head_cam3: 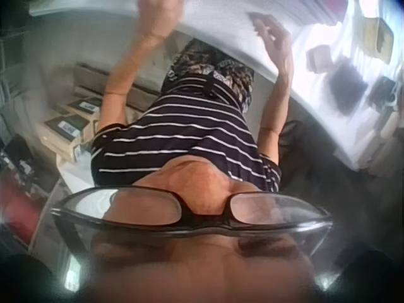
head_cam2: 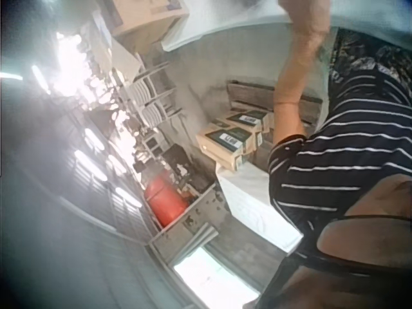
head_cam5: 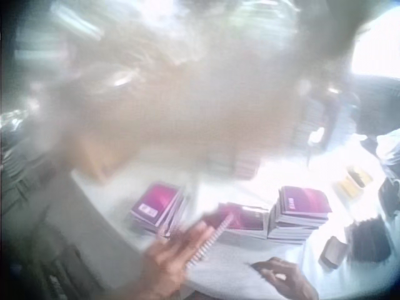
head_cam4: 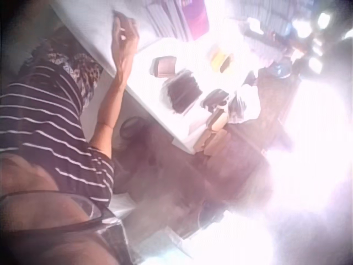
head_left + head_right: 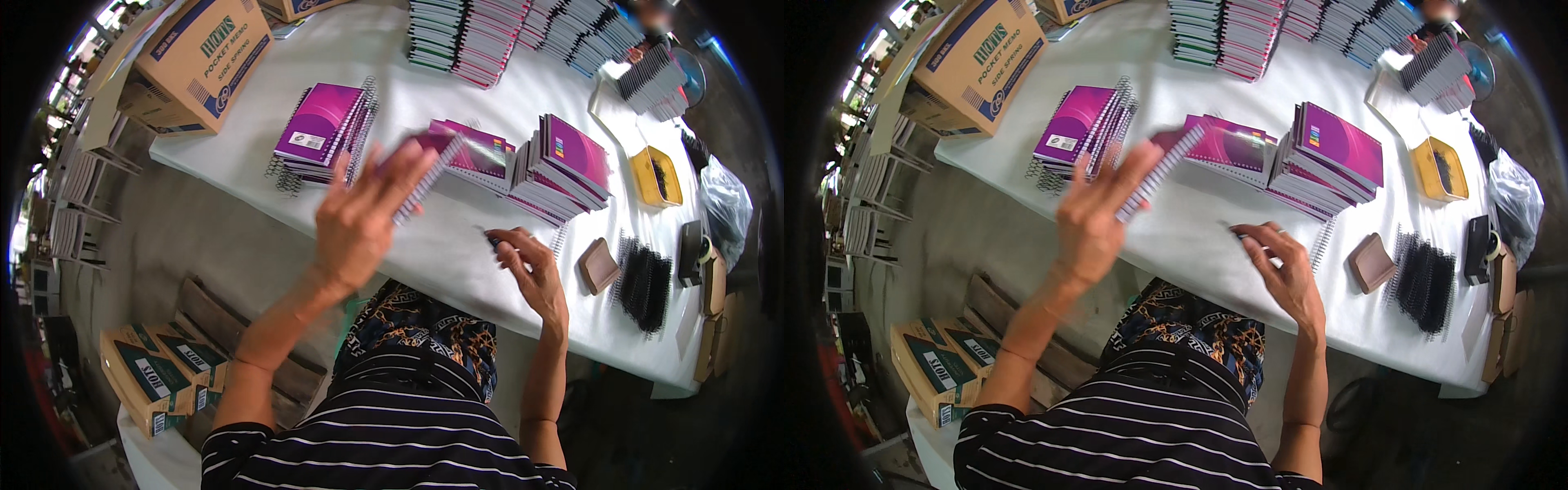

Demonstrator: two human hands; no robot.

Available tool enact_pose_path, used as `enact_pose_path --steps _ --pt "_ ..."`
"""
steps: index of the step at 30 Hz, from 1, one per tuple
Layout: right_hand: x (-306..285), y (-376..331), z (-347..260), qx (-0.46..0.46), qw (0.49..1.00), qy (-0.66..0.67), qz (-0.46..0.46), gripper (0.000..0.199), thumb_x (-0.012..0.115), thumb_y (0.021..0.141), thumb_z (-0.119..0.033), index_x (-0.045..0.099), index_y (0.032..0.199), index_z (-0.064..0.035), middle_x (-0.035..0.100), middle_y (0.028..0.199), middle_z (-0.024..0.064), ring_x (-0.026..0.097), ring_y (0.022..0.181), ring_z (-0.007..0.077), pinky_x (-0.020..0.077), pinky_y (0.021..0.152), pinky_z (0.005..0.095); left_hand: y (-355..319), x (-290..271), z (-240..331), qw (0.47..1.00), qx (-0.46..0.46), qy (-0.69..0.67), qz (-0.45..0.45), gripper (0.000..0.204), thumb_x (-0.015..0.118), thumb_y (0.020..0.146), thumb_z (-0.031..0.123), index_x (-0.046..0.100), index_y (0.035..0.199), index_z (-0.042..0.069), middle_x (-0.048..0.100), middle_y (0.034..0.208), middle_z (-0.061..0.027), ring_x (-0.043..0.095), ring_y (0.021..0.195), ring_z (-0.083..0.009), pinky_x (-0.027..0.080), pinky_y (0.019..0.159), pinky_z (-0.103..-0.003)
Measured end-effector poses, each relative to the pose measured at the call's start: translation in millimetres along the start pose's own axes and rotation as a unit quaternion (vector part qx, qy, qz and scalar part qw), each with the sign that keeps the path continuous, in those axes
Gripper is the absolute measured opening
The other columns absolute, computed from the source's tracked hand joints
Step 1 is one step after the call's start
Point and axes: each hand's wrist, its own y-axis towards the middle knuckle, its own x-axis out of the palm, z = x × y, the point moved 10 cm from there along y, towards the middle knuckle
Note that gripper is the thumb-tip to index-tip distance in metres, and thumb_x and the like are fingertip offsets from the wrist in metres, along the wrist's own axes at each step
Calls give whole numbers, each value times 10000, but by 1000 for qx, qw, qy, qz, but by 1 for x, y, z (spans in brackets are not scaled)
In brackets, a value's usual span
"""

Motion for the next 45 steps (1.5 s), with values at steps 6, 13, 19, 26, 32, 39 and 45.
enact_pose_path --steps 6,13,19,26,32,39,45 --pt "-14 -4 29 -81 919 -369 111 255 689 890 -166 681 1127 -74 593 1102 122 557 981 315 416 878 422 31 -13 -119 991 -32 109 -75 561 658 881 197 529 1416 306 559 1422 39 496 1333 -338 312 1111 -573" --pt "22 61 -40 -169 977 -15 132 620 765 811 -47 520 1380 -84 505 1342 163 553 1198 324 508 977 402 42 -35 -145 973 12 -225 -38 510 669 896 221 556 1393 196 543 1437 -47 448 1376 -338 262 1165 -547" --pt "74 152 -111 -227 945 234 17 373 748 853 -71 658 1214 -51 673 1203 92 616 1181 224 481 1022 379 60 -26 -153 816 22 -572 -85 791 664 876 460 407 1469 3 424 1500 -215 365 1419 -351 236 1187 -511" --pt "131 138 -186 -431 857 -223 173 346 722 829 -253 693 1149 -126 673 1192 96 597 1147 259 422 1016 467 36 26 -271 776 -338 -513 -142 839 594 964 456 159 1577 85 432 1489 -178 464 1326 -298 361 1113 -434" --pt "102 121 -116 -329 901 -249 133 375 734 822 -284 690 1154 -114 651 1219 98 560 1191 276 371 1060 504 19 61 -274 738 -333 -546 -215 789 643 968 224 170 1546 -30 501 1417 -156 538 1217 -161 442 1031 -304" --pt "58 120 1 -225 871 -420 118 588 640 838 -40 487 1405 -26 466 1460 210 453 1357 349 329 1150 497 41 46 -276 911 -321 -198 -165 702 627 953 120 255 1538 14 390 1521 -205 387 1401 -235 330 1136 -338" --pt "61 116 11 -218 849 -474 88 570 518 879 9 427 1442 18 419 1488 246 424 1381 365 344 1150 493 54 -18 -147 989 -113 -96 1 626 603 932 50 378 1511 114 305 1591 -154 192 1502 -314 237 1190 -378"
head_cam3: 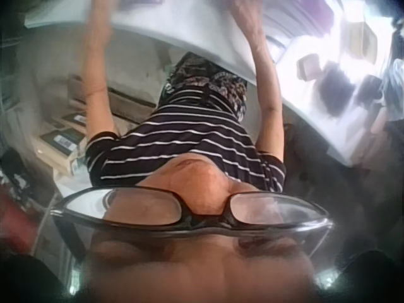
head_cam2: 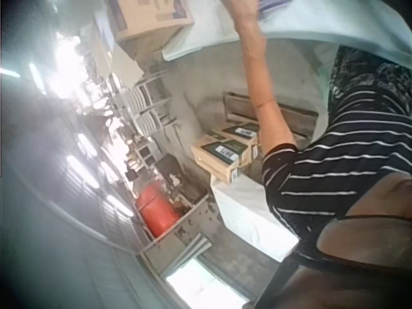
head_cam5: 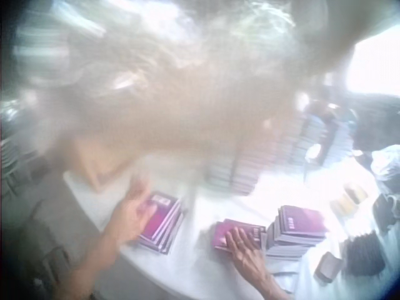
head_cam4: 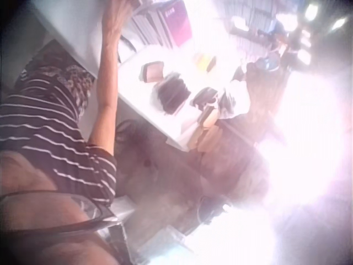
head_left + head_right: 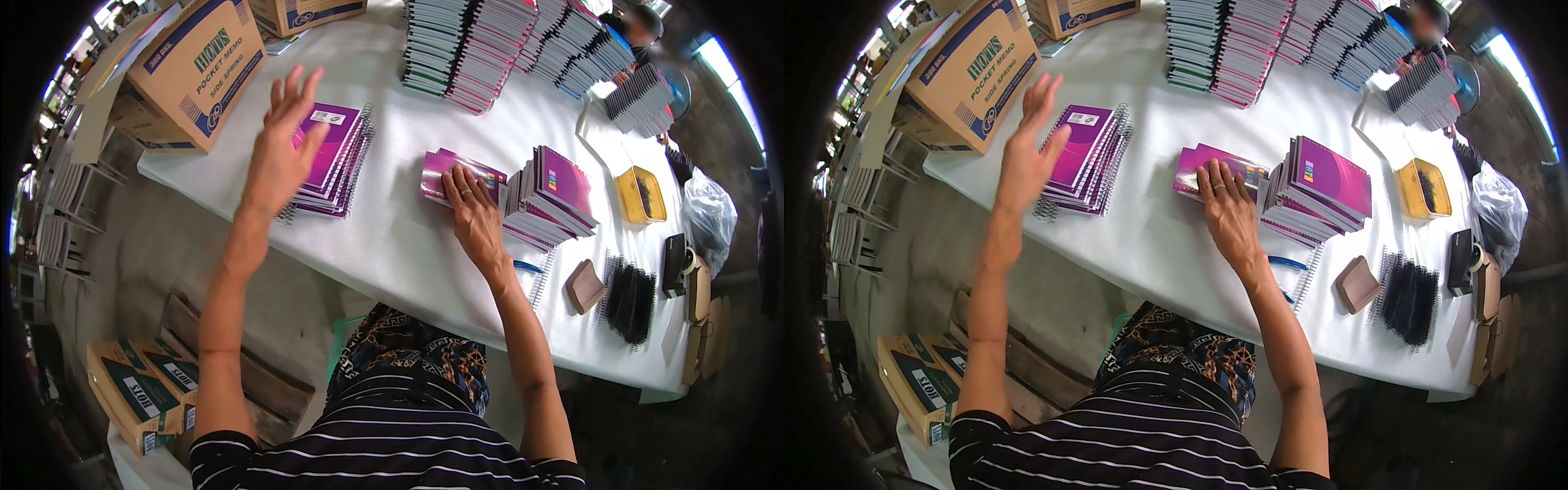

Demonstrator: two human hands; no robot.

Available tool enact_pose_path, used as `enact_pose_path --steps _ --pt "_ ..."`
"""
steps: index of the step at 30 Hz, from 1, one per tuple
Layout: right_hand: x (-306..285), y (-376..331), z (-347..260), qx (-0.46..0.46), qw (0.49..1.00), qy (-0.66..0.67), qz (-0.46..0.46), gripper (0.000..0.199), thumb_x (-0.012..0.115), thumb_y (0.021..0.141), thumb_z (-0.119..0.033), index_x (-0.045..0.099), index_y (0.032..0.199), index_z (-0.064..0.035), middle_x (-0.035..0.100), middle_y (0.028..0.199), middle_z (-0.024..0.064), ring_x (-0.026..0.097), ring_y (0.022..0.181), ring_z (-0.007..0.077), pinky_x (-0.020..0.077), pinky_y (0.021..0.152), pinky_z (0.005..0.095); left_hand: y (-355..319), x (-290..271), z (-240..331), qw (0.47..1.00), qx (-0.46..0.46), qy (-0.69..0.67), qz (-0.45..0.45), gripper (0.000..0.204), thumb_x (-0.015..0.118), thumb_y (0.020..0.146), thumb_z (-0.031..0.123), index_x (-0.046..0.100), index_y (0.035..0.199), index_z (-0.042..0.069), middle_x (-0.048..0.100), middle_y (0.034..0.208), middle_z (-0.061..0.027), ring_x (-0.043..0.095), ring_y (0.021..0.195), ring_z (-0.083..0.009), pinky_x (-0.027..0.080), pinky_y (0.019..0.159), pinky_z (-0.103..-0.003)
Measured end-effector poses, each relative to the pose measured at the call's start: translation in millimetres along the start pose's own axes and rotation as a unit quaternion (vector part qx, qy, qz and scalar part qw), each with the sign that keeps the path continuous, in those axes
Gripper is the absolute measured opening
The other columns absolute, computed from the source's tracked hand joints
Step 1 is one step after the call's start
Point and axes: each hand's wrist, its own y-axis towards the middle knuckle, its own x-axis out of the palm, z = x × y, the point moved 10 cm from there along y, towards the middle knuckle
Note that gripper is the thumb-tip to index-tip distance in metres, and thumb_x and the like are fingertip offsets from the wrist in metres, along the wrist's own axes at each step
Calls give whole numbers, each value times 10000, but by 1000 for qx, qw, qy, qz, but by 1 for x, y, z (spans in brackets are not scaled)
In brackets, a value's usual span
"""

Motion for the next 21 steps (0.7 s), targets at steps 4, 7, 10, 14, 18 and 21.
enact_pose_path --steps 4,7,10,14,18,21 --pt "-3 -1 -5 -16 1000 -15 21 509 537 894 -27 488 1400 1 486 1439 235 477 1339 368 386 1119 495 -44 29 56 998 61 -25 -22 632 641 900 38 424 1488 114 322 1586 -136 188 1500 -333 232 1196 -409" --pt "-24 4 -4 -24 997 45 64 472 634 885 -113 535 1335 -9 576 1345 221 577 1231 364 495 1012 470 -75 61 66 996 64 -35 -56 699 674 873 45 391 1507 127 312 1591 -133 187 1499 -340 241 1193 -430" --pt "-41 15 14 23 991 110 73 400 660 897 -149 572 1257 1 680 1154 199 691 997 345 583 793 437 -99 95 66 988 -26 -129 -84 811 703 857 73 277 1547 90 257 1607 -156 175 1493 -388 238 1188 -480" --pt "-108 5 10 219 912 286 193 183 584 963 -93 604 1096 32 648 714 184 639 578 299 469 514 393 -112 110 126 997 33 -56 -51 991 765 802 142 129 1538 -43 186 1597 -250 161 1471 -473 213 1168 -564" --pt "-91 -29 1 344 743 558 132 303 546 1029 -219 616 913 52 492 649 -6 422 644 50 371 554 251 -111 116 153 998 63 -5 2 733 676 816 35 355 1470 -42 389 1500 -261 301 1422 -476 286 1125 -574" --pt "-74 -66 17 338 686 632 129 314 545 1033 -248 624 1038 56 592 854 -11 503 802 59 427 705 228 -110 111 144 992 97 -75 -5 602 607 844 -57 458 1425 -19 532 1400 -216 446 1350 -426 342 1124 -496"
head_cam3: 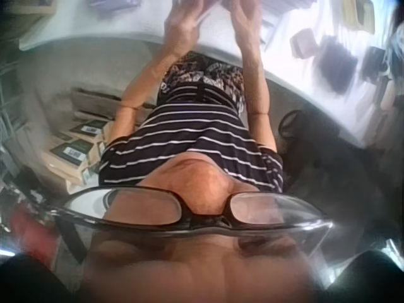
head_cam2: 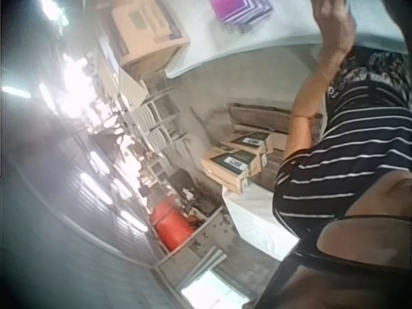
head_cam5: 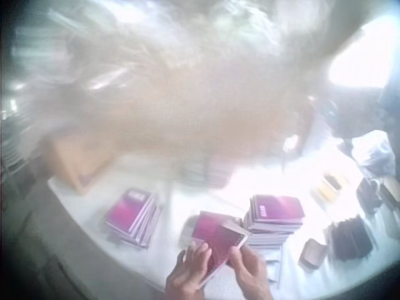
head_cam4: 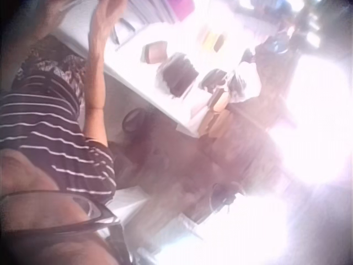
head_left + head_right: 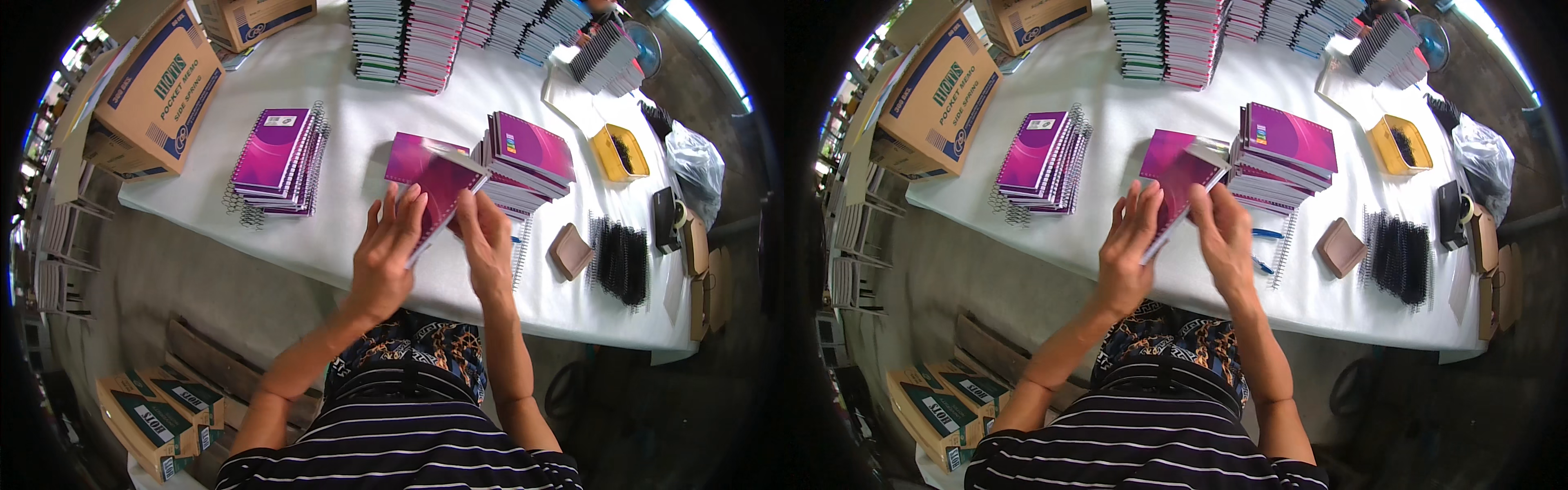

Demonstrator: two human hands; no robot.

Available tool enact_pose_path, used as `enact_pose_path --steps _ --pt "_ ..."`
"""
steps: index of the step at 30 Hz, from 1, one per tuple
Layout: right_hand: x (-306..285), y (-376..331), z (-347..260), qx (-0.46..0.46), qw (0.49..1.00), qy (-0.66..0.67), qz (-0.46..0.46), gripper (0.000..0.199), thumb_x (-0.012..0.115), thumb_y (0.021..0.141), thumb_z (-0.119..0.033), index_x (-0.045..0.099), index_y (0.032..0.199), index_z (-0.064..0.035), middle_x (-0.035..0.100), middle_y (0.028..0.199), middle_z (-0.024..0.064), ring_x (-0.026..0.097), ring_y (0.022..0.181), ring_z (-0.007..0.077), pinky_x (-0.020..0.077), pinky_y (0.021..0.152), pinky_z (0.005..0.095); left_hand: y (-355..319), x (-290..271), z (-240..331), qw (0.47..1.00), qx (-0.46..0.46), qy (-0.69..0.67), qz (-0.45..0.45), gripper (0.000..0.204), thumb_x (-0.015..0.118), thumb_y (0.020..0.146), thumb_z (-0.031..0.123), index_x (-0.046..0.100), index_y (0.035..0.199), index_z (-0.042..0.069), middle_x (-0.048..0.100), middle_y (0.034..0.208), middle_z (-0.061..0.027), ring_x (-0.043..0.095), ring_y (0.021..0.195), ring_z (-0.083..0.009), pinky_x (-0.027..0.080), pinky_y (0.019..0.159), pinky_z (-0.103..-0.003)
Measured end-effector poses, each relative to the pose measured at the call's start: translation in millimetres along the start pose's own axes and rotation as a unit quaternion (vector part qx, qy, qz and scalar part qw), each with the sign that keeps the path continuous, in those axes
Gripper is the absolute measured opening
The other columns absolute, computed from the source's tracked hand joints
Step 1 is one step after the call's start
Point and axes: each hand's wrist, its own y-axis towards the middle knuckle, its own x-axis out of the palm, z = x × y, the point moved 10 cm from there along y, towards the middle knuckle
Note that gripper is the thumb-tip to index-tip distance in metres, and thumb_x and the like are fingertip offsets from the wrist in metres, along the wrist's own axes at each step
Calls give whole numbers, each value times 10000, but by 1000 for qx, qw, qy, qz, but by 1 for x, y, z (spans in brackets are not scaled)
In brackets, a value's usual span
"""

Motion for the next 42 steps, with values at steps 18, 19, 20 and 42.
enact_pose_path --steps 18,19,20,42 --pt "-10 -23 82 -19 993 -92 -65 244 758 857 -118 613 1025 -17 692 932 63 630 835 136 493 763 283 -27 28 -77 915 -159 -366 -62 923 719 882 184 122 1577 73 260 1592 -207 201 1494 -340 180 1207 -471" --pt "-10 -23 82 -17 992 -101 -71 245 753 858 -111 610 1034 -16 690 937 68 631 844 142 493 768 286 -19 20 -72 937 -141 -315 -46 931 728 878 219 130 1575 70 248 1598 -205 190 1498 -345 174 1207 -483" --pt "-9 -26 84 -12 991 -108 -76 246 748 860 -104 606 1042 -16 688 943 73 632 853 148 493 774 289 -4 12 -49 975 -72 -198 -70 926 725 869 262 152 1573 76 242 1604 -190 190 1497 -351 184 1202 -497" --pt "-103 -28 -6 -62 939 -337 -25 238 625 882 39 675 1103 -33 658 905 121 632 781 202 522 672 344 1 71 -10 896 39 60 -439 540 552 974 352 449 1457 136 671 1191 -167 709 787 -345 574 652 -448"
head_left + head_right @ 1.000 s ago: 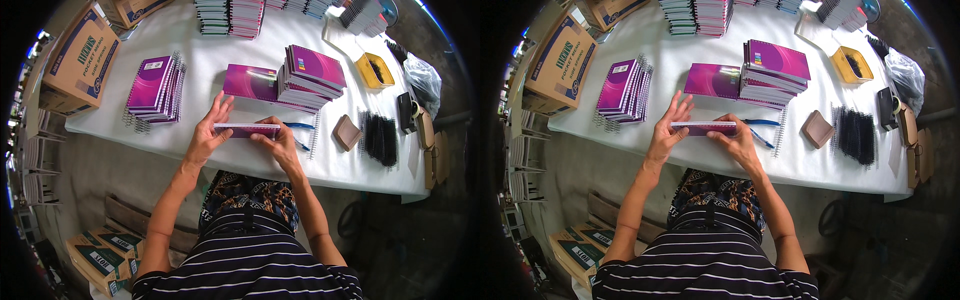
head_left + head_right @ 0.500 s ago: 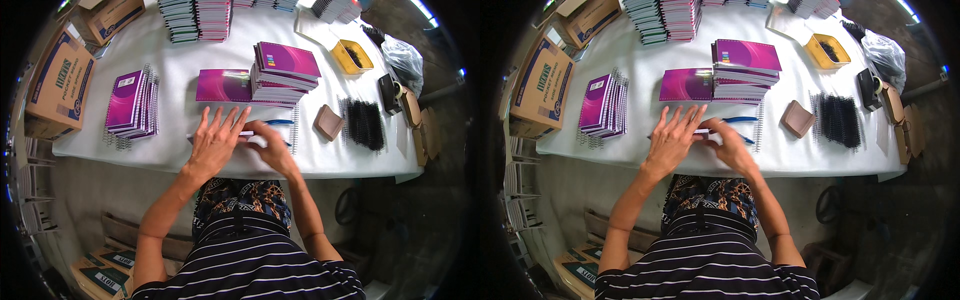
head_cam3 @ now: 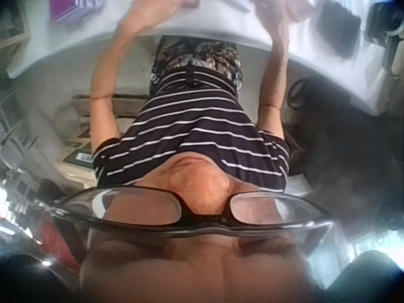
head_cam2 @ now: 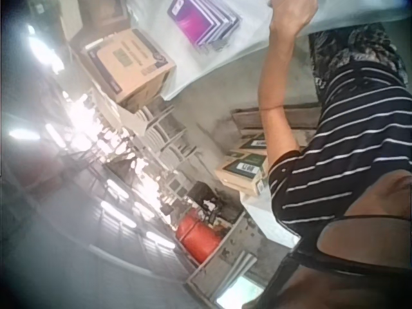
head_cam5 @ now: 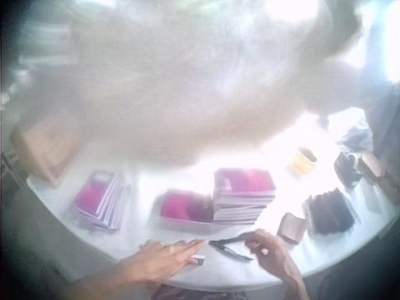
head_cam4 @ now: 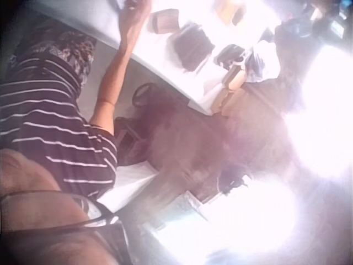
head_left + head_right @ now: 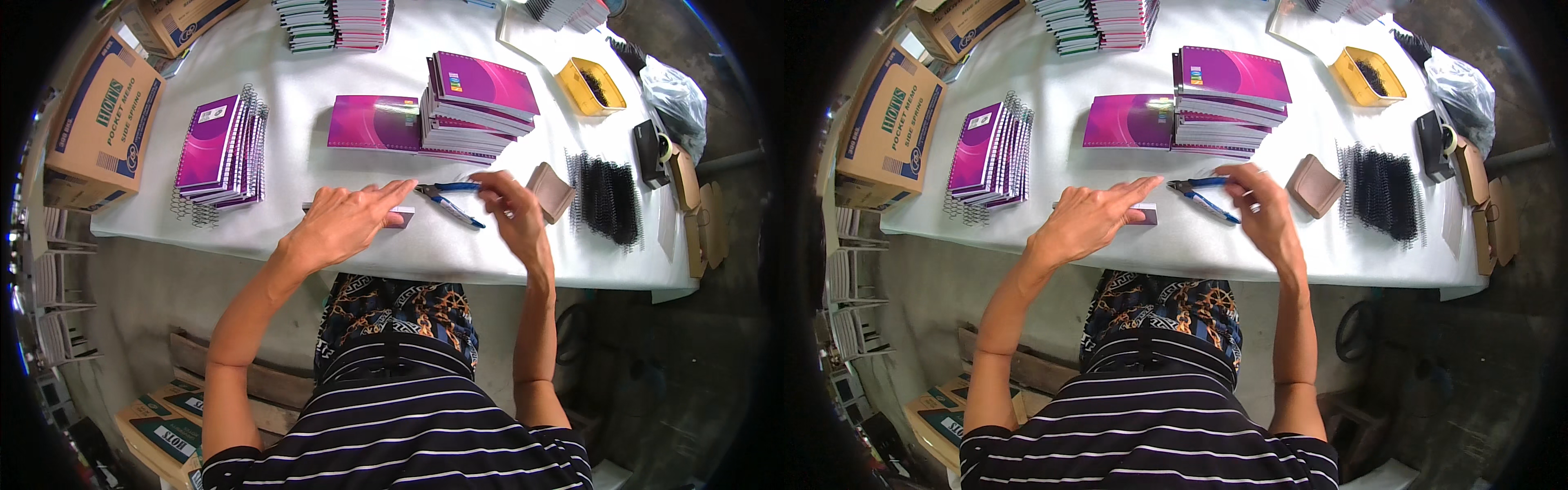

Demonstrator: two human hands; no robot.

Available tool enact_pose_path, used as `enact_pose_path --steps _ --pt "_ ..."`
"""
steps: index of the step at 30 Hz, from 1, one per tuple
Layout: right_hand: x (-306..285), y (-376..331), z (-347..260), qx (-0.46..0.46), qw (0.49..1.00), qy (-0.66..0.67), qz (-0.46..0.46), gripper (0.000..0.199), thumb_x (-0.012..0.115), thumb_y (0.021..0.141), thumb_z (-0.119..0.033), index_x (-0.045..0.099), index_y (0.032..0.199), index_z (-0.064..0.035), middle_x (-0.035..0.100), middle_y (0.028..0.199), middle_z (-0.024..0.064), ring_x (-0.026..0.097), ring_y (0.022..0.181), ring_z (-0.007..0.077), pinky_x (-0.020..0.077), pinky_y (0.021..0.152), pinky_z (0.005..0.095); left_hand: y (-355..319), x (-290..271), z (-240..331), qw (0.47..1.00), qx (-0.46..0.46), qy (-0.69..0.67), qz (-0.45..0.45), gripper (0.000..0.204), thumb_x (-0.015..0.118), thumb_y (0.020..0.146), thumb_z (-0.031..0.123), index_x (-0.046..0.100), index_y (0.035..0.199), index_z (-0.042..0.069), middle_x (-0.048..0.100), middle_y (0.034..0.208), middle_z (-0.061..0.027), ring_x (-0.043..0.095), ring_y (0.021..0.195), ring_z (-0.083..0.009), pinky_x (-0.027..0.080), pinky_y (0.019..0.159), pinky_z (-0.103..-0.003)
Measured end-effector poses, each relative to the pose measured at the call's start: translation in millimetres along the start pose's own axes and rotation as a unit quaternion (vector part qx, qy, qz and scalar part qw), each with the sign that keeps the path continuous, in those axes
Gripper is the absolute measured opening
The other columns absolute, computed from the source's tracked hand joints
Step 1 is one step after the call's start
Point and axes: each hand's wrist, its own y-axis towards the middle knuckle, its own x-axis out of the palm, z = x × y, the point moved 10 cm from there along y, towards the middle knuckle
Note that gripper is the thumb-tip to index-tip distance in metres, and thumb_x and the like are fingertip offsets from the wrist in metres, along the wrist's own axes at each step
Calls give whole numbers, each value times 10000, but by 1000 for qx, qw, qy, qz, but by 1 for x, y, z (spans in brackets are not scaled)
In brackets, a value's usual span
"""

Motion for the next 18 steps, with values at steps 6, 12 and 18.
enact_pose_path --steps 6,12,18 --pt "35 5 -23 -29 996 42 -72 213 746 811 -20 728 1020 -55 652 867 79 605 696 178 484 625 333 4 -2 4 998 18 47 46 588 563 962 371 385 1498 206 681 1190 -111 709 744 -337 568 561 -436" --pt "45 13 -28 -67 993 39 -84 230 763 785 -6 716 1006 -51 654 889 72 622 746 192 513 668 343 4 -4 4 996 30 57 64 614 573 961 351 362 1510 177 678 1169 -115 703 707 -319 553 527 -418" --pt "47 13 -24 -80 995 50 -40 237 777 743 41 679 946 -32 639 946 53 645 870 205 547 748 361 4 -3 3 996 27 57 63 623 587 955 324 358 1513 164 677 1174 -115 706 709 -312 559 526 -409"
